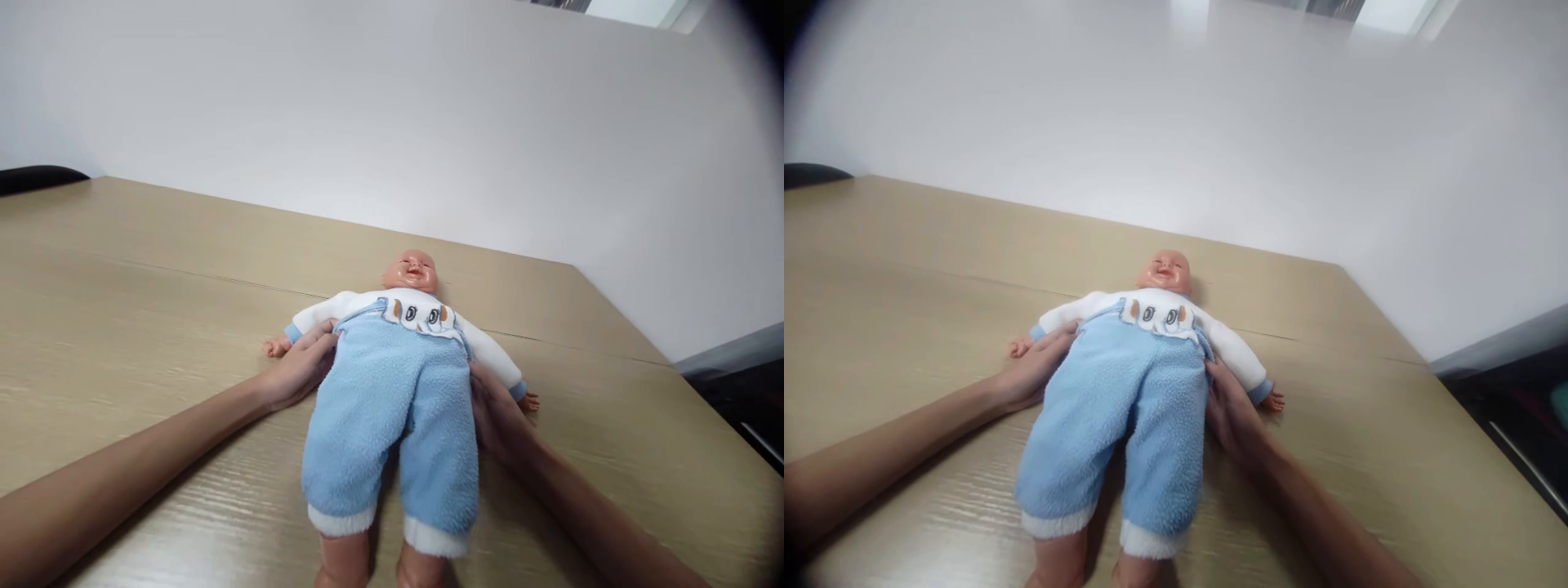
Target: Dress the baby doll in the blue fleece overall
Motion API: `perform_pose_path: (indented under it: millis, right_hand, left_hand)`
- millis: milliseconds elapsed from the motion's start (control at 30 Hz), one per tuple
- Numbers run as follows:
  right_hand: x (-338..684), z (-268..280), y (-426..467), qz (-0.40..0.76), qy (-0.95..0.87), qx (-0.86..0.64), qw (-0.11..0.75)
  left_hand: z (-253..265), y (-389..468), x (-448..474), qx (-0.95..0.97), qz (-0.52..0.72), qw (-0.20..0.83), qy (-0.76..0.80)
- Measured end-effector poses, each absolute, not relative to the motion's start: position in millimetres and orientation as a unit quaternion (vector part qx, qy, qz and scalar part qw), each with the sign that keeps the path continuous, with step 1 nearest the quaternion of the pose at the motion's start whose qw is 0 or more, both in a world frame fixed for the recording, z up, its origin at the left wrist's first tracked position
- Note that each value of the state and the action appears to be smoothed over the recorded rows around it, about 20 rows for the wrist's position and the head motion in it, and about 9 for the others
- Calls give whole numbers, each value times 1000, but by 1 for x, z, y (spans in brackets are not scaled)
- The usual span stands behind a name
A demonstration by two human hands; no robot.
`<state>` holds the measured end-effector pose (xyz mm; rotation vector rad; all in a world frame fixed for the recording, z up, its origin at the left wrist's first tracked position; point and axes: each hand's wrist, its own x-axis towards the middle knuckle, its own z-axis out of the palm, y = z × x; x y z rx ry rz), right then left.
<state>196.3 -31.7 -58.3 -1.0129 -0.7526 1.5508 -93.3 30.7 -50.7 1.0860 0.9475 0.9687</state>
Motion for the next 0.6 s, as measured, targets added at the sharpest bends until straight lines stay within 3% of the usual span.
perform_pose_path:
  millis: [133, 267, 367, 467, 600]
  right_hand:
    - [209, -59, -29, 650, -379, -400, 524]
    - [233, -56, -28, 619, -516, -409, 428]
    - [243, -49, -28, 569, -609, -417, 363]
    - [242, -43, -26, 500, -659, -431, 359]
    - [235, -42, -23, 456, -677, -434, 381]
  left_hand:
    - [-43, 36, -104, 567, 357, 629, 394]
    - [-32, 49, -123, 696, 287, 547, 366]
    - [-27, 58, -138, 752, 204, 540, 319]
    - [-26, 63, -147, 782, 151, 522, 305]
    - [-27, 62, -145, 781, 177, 514, 309]
